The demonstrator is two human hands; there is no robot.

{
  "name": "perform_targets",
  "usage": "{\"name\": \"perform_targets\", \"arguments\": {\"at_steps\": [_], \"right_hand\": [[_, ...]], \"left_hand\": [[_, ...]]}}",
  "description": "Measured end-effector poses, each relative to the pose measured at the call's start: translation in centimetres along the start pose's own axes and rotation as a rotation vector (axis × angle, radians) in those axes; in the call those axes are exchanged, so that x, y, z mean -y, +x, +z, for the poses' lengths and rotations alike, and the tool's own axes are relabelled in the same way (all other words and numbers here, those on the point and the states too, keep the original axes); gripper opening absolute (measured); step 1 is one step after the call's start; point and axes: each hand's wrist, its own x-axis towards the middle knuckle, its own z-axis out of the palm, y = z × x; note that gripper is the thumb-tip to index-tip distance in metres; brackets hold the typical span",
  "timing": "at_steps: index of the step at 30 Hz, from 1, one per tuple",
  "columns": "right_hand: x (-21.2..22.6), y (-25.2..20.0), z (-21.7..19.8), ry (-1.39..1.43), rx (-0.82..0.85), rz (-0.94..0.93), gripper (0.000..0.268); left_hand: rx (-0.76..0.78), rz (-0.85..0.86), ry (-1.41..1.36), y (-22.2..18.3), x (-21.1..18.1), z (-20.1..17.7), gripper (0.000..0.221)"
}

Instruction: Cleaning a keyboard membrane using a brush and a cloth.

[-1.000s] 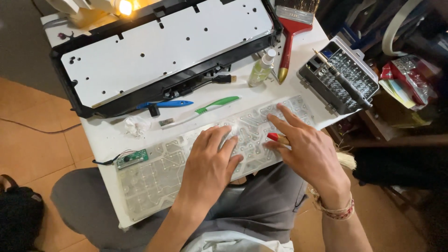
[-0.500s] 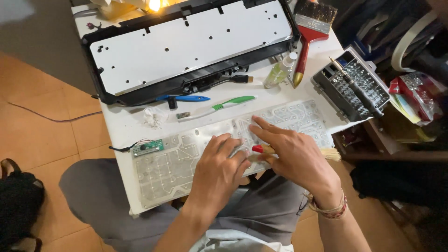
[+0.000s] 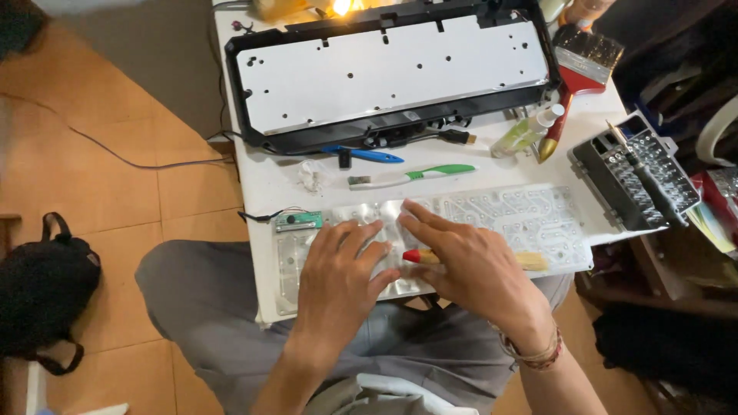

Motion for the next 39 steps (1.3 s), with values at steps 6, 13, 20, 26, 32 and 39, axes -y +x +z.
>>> {"name": "perform_targets", "arguments": {"at_steps": [6,13,20,26,32,39], "right_hand": [[0.5,0.4,0.8,-0.037,0.17,0.095,0.076],[2.3,0.8,0.9,-0.16,0.096,-0.003,0.064],[3.7,1.7,1.2,-0.157,0.205,0.053,0.065],[5.9,2.8,1.6,-0.208,0.111,-0.078,0.063],[7.8,3.8,3.0,-0.13,0.121,-0.145,0.072],[7.4,3.4,4.1,-0.155,0.124,-0.147,0.073]], "left_hand": [[0.09,-0.016,-0.14,-1.7,0.5,-1.6,0.044],[0.014,0.0,-0.088,-2.6,0.5,-0.1,0.037],[-0.132,0.014,-0.128,-4.3,1.0,-4.4,0.025],[-0.132,-0.118,-0.043,-7.3,2.6,-4.1,0.015],[-0.135,-0.111,-0.07,-8.1,4.0,-4.0,0.06],[-0.068,-0.126,-0.016,-8.3,4.7,-4.1,0.072]]}}
